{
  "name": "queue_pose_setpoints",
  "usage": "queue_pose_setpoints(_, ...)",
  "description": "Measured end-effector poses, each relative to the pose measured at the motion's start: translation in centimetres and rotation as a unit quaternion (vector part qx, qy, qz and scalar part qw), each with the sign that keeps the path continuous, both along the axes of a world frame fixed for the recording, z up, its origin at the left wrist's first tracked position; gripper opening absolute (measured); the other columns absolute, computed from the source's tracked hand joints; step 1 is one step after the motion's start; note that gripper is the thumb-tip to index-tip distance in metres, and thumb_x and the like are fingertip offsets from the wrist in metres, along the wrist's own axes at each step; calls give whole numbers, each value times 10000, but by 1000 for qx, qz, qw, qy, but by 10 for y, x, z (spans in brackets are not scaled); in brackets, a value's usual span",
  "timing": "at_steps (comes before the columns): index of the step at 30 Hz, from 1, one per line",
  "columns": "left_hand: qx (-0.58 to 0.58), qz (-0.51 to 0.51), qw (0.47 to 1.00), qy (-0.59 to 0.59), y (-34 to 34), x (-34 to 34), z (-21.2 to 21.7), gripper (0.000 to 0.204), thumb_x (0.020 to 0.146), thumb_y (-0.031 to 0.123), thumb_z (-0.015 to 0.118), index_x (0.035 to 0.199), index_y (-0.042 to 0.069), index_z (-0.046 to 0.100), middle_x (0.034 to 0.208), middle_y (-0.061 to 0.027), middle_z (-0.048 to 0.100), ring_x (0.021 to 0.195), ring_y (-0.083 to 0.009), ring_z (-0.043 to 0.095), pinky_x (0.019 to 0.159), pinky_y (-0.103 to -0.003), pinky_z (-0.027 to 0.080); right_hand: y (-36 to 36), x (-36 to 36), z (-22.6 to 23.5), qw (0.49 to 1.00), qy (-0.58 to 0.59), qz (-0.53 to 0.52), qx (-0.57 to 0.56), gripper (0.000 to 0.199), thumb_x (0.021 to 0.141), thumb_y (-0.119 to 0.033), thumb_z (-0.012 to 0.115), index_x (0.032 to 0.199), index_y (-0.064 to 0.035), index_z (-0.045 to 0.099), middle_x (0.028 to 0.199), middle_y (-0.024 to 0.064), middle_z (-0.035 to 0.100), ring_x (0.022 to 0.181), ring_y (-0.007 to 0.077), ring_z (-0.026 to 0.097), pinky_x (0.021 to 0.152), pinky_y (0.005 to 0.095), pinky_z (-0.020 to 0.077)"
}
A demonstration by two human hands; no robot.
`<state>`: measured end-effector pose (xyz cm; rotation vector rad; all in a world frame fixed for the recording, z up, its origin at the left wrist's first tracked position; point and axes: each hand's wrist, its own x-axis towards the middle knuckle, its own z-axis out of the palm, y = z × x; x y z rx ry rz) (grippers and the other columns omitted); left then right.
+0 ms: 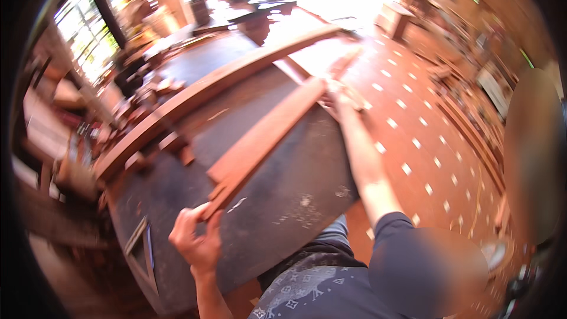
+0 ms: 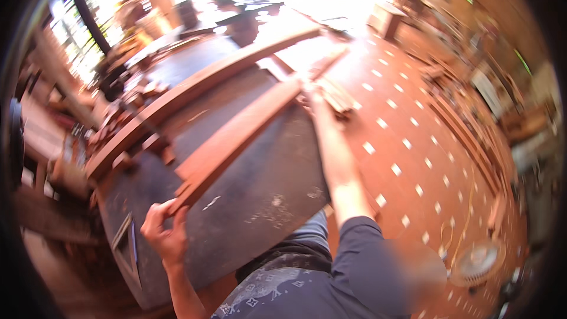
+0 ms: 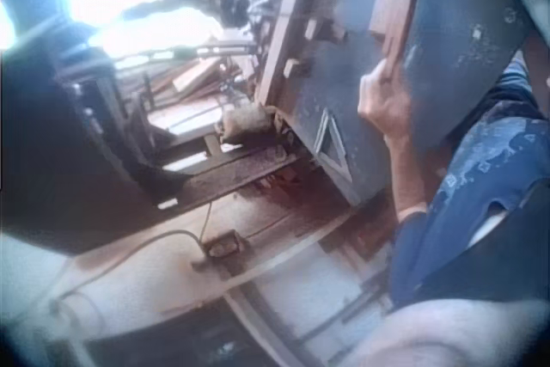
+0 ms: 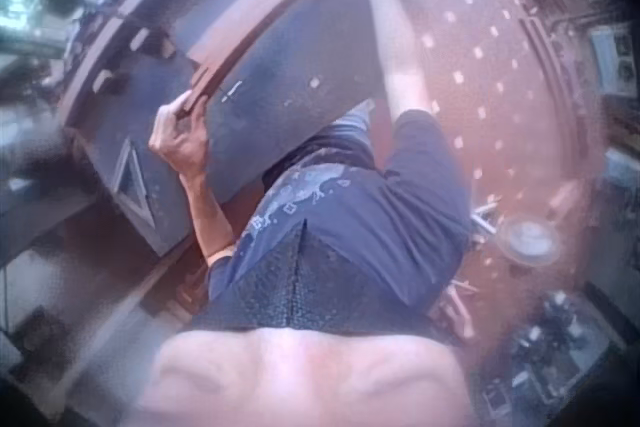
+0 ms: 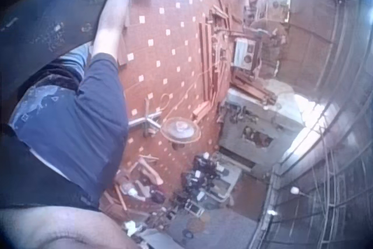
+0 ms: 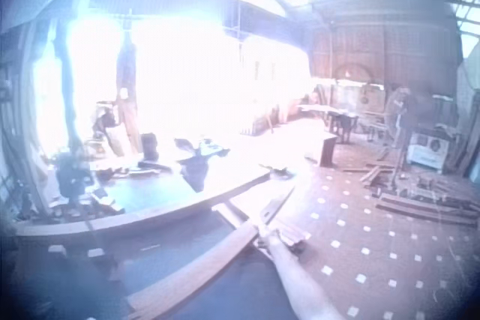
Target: The person measures and marks a wooden plank with a set square and pencil, then cuts it using a band saw. The person repeats this process for multiple planks, stacking the cut pieces on the floor.
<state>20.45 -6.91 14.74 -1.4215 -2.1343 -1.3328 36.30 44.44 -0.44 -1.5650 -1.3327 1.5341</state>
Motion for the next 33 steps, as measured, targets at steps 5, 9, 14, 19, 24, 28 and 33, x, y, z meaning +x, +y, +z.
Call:
queue_pose_setpoints(5,9,-28,999,-44,10,8,-13,157,955,89,807,981,-23,700,814,-45,664,754,-109,629,707,-265,515,-62,9,9,953,65,-184,233,398,853,-308,831,907,45,653,867,158,699,872,281,698,838,435,581)
queue_pose_setpoints(9,-30,-2,998,-58,-2,7,-11,175,1013,124,758,991,-18,659,831,-30,662,754,-91,614,694,-253,507,-178,-9,34,965,253,-69,-26,595,901,-505,822,1115,26,661,986,133,693,788,214,639,657,371,550)
queue_pose_setpoints(14,-20,-10,997,-68,1,6,-16,246,1046,162,730,908,5,599,790,-7,613,688,-54,542,592,-224,423,-225,-49,43,836,491,-50,-238,764,870,-562,832,1312,19,608,1134,148,717,1051,290,697,934,432,558)
queue_pose_setpoints(19,-66,-39,995,-69,4,4,-2,280,1036,151,737,867,12,562,741,19,570,637,-36,451,554,-230,332,-233,-82,51,806,553,-83,-194,573,892,-332,831,1309,5,631,1166,121,720,1073,272,696,981,440,559)
queue_pose_setpoints(24,-179,-43,981,-64,14,23,55,200,999,120,745,901,-2,620,750,-3,597,639,-61,479,569,-263,373,-228,-74,71,782,561,-126,-240,322,911,-177,757,1178,-15,678,1102,115,706,1043,246,682,965,427,560)
queue_pose_setpoints(28,-132,-49,990,24,75,87,96,137,957,77,738,952,-42,671,767,-116,647,671,-182,595,627,-316,462,-192,-44,75,754,589,-141,-253,284,914,-172,745,1154,-39,672,1077,105,691,1040,245,675,984,411,552)
queue_pose_setpoints(33,-164,-131,976,57,152,136,109,161,847,67,829,906,11,691,752,-162,645,619,-359,641,590,-391,504,-137,26,71,782,546,-150,-262,438,888,-218,773,1235,-9,605,1103,118,680,1021,251,679,963,421,566)
